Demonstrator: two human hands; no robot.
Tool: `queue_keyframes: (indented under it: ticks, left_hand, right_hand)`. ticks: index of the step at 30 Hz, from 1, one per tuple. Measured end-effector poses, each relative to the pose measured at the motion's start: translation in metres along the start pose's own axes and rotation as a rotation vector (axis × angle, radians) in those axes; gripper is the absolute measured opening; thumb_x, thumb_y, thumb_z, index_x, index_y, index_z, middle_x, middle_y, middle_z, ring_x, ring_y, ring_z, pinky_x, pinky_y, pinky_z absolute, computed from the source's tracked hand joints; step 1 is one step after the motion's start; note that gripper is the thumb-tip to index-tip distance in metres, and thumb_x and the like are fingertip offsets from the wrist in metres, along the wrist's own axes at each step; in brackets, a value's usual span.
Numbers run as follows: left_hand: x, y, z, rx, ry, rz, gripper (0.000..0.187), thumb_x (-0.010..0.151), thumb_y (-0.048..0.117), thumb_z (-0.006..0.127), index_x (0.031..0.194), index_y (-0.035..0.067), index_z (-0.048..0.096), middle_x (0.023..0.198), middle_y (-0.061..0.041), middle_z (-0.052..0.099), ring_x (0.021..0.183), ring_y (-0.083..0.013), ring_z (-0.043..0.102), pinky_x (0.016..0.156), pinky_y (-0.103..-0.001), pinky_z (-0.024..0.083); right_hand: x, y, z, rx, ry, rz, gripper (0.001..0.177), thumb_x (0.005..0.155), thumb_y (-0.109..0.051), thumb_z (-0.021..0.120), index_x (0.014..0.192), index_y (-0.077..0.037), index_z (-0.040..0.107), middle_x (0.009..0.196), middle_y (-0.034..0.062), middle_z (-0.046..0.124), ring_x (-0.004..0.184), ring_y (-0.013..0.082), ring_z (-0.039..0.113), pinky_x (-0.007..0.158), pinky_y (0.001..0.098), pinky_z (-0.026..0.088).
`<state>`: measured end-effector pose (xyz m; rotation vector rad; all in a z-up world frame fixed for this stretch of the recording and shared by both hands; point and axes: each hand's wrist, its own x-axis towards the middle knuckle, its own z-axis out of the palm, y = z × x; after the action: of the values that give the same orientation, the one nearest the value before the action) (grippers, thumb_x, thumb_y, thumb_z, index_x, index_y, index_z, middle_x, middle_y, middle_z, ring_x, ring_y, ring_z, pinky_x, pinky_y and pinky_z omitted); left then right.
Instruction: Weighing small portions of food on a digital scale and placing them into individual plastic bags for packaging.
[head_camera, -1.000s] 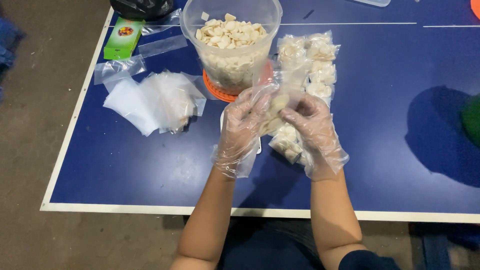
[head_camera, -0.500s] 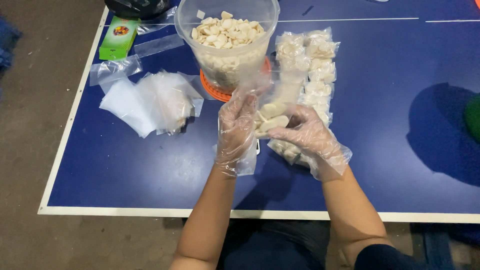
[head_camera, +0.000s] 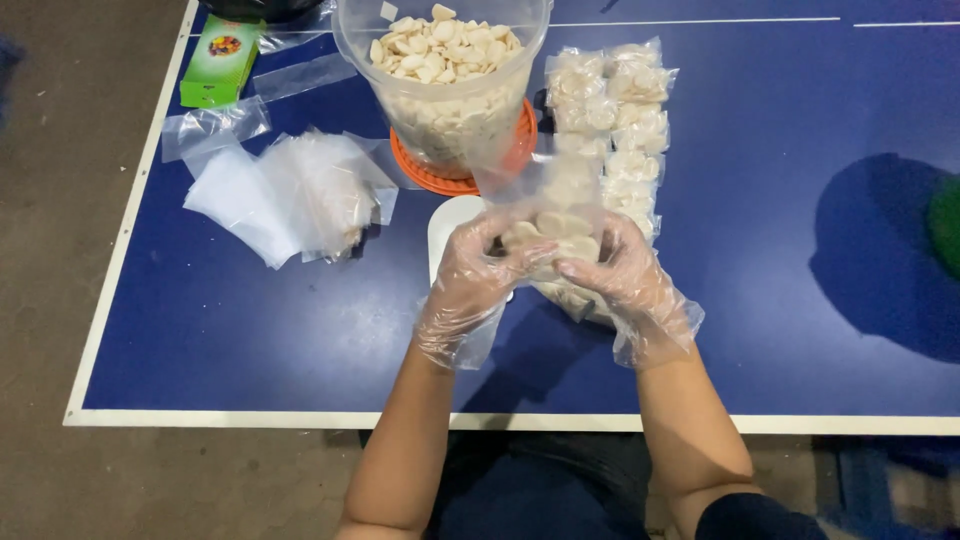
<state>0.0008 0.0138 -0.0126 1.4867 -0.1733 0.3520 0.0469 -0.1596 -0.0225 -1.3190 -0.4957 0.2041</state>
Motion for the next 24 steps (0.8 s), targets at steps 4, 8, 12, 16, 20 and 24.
queue_keyframes:
  ticks: [4,8,12,16,20,24]
  left_hand:
    - [-0.001,-0.002,-0.006,-0.017,-0.041,-0.034,0.041,0.075,0.014,0.093,0.111,0.003,0.077,0.088,-0.015,0.072,0.086,-0.0167,0.069,0.074,-0.036,0.062]
    - [-0.004,-0.009,-0.008,-0.080,-0.033,-0.003,0.038,0.074,0.014,0.093,0.107,0.004,0.077,0.082,-0.013,0.069,0.080,-0.0154,0.068,0.068,-0.033,0.062]
    - [-0.009,-0.007,-0.006,-0.136,0.000,-0.081,0.036,0.073,0.012,0.093,0.104,0.002,0.076,0.079,-0.012,0.068,0.074,-0.0156,0.069,0.065,-0.033,0.063]
    - [-0.012,-0.009,-0.003,-0.112,0.055,-0.116,0.036,0.073,0.010,0.093,0.103,0.000,0.075,0.076,-0.015,0.069,0.069,-0.0171,0.068,0.060,-0.034,0.062]
    - [-0.017,-0.016,0.001,-0.099,0.112,-0.117,0.034,0.075,0.012,0.092,0.102,0.001,0.076,0.075,-0.016,0.072,0.068,-0.0174,0.067,0.058,-0.035,0.060]
    - [-0.019,-0.006,0.002,-0.040,0.129,-0.105,0.028,0.079,0.014,0.089,0.100,0.001,0.076,0.073,-0.016,0.072,0.067,-0.0159,0.065,0.055,-0.034,0.058]
  right_hand:
    - [-0.006,0.025,-0.011,0.048,0.026,-0.001,0.053,0.064,-0.006,0.095,0.110,0.000,0.070,0.086,0.0069,0.071,0.078,0.0093,0.067,0.067,0.0255,0.060]
    - [-0.009,0.035,-0.023,-0.081,-0.029,-0.012,0.053,0.063,-0.008,0.097,0.109,-0.001,0.071,0.089,0.0077,0.072,0.079,0.0114,0.064,0.065,0.0266,0.059]
    - [-0.013,0.049,-0.020,-0.064,0.002,-0.042,0.050,0.067,-0.011,0.095,0.107,-0.001,0.068,0.088,0.0066,0.068,0.078,0.0116,0.062,0.059,0.0248,0.055]
    - [-0.016,0.046,-0.014,-0.122,0.007,-0.111,0.054,0.063,-0.011,0.099,0.105,-0.004,0.065,0.087,0.0052,0.067,0.073,0.0090,0.062,0.052,0.0242,0.053]
    - [-0.020,0.047,-0.005,-0.037,0.047,-0.108,0.052,0.064,-0.002,0.097,0.095,-0.003,0.055,0.069,0.0077,0.064,0.046,0.0124,0.062,0.032,0.0226,0.049]
    - [-0.023,0.085,-0.022,-0.002,0.093,-0.100,0.038,0.069,-0.004,0.093,0.093,0.000,0.064,0.057,0.0100,0.062,0.035,0.0121,0.058,0.026,0.0258,0.045]
